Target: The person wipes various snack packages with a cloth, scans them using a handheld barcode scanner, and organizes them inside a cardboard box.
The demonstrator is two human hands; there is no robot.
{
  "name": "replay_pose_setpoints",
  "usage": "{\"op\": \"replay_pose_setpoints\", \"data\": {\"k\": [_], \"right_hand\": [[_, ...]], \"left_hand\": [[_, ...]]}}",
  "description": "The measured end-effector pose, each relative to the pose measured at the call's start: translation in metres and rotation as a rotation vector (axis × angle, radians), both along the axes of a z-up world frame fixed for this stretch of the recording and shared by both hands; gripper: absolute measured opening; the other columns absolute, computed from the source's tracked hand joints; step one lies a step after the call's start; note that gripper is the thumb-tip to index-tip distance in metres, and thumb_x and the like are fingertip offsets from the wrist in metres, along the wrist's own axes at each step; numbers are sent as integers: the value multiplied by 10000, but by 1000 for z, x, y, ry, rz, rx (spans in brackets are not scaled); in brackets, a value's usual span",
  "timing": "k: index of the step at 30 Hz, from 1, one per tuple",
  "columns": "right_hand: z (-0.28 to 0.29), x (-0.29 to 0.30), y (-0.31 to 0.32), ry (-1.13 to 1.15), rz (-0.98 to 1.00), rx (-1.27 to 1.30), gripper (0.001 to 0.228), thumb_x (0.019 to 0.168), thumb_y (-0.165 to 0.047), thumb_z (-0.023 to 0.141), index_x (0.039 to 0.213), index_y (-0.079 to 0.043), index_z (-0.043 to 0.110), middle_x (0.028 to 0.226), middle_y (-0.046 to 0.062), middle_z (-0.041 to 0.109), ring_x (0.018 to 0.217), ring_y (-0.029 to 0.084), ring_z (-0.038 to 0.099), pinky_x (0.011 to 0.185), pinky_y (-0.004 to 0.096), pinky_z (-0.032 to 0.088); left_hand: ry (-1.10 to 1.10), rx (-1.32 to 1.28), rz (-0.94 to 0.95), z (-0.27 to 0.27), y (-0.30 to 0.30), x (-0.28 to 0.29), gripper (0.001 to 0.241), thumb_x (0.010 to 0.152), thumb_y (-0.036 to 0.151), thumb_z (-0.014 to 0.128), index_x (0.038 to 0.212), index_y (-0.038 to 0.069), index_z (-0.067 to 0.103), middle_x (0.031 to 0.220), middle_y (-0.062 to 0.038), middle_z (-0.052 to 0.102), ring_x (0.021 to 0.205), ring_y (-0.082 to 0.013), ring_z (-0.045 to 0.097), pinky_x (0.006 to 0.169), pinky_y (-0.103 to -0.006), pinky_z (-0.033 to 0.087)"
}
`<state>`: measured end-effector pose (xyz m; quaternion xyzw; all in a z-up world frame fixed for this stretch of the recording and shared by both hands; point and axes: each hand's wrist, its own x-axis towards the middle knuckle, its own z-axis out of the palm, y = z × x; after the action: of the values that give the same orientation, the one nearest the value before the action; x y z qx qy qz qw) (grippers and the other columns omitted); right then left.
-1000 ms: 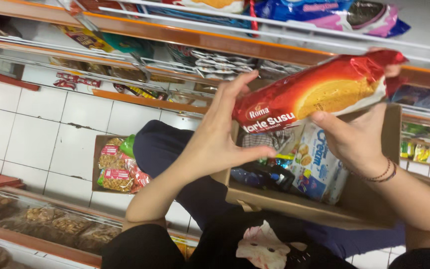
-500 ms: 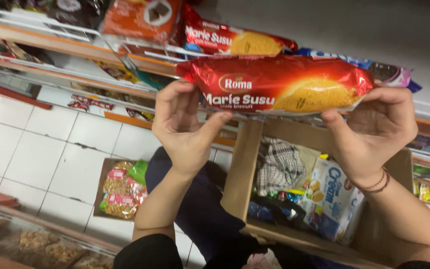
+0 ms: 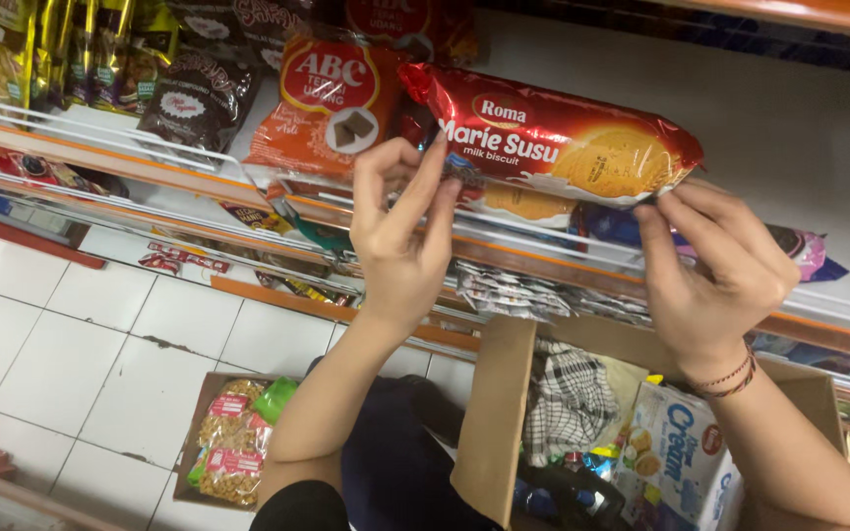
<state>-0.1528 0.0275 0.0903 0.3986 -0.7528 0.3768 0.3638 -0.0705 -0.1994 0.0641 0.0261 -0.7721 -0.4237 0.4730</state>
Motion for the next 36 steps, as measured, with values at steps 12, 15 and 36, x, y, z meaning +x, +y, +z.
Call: {"op": "replay_pose_setpoints", "data": {"k": [12, 15, 36], "right_hand": [[-29, -9, 3, -80, -108, 144, 203, 1027, 87, 788, 1218, 44, 735, 1091, 141, 685, 880, 206, 694, 761, 292, 547], [-32, -7, 2, -95, -117, 181, 306, 1005, 85, 752, 1304, 34, 712, 1097, 161, 674, 880, 225, 681, 756, 312, 545], [-21, 10, -16, -10, -96, 452, 674, 876, -232, 747, 1408, 123, 534, 1416, 274, 540, 1300, 416, 531, 1081, 519, 404]], "left_hand": [[-161, -445, 197, -4, -10, 5, 565, 988, 104, 736, 1514, 96, 528, 1343, -113, 536, 1175, -227, 598, 1048, -397, 421], [-193, -476, 225, -6, -8, 6, 589, 983, 119, 734, 1527, 94, 510, 1357, -130, 523, 1164, -212, 601, 1043, -408, 415], [-234, -339, 294, -28, 10, 7, 688, 973, 224, 733, 1532, 32, 380, 1491, -109, 557, 1355, -209, 555, 1041, -449, 226]]}}
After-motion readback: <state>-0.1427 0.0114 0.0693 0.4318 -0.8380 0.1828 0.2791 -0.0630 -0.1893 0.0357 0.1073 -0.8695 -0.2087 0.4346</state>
